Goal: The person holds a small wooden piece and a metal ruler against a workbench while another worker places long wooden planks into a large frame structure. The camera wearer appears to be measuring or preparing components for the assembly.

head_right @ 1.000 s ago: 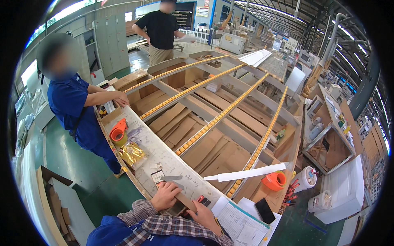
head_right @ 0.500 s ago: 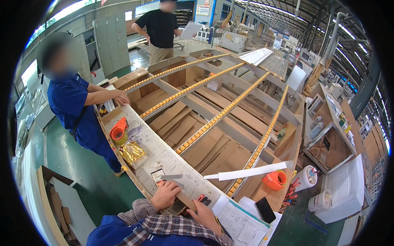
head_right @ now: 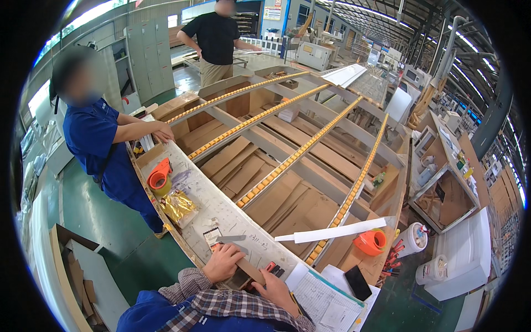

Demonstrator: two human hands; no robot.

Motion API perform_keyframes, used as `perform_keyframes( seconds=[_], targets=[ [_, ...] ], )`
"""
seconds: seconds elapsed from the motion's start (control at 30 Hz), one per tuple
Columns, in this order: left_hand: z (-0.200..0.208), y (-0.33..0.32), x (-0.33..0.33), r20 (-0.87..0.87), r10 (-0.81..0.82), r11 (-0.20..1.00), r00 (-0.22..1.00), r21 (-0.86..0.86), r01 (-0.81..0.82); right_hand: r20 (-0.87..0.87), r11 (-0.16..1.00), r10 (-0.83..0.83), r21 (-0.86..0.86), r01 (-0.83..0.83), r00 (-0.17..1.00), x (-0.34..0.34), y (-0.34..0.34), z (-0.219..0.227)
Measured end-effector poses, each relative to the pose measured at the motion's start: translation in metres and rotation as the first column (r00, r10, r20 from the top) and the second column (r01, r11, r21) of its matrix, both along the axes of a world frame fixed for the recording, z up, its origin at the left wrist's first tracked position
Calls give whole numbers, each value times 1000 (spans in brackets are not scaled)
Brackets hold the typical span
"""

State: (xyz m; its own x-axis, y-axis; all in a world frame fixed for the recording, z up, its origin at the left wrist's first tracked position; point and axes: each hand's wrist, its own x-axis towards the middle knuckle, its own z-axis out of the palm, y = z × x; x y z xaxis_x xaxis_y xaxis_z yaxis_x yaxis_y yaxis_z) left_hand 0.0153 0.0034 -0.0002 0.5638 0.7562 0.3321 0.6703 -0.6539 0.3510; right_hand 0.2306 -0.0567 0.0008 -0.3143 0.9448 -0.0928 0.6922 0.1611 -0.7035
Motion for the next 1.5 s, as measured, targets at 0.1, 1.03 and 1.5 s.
perform_keyframes(
  seconds=[0.1,1.03,1.5],
  targets=[
    [1,0,0,14,-2,1000,1000,-10,2,16,1000,-4,4,4,1000,0,0,0],
    [1,1,0,38,-3,1000,999,-8,3,-7,999,-30,11,30,1000,-2,-3,6],
    [5,1,2,39,13,1000,999,-20,-12,-12,990,-10,137,12,1000,-2,-4,-8]
  ],
)
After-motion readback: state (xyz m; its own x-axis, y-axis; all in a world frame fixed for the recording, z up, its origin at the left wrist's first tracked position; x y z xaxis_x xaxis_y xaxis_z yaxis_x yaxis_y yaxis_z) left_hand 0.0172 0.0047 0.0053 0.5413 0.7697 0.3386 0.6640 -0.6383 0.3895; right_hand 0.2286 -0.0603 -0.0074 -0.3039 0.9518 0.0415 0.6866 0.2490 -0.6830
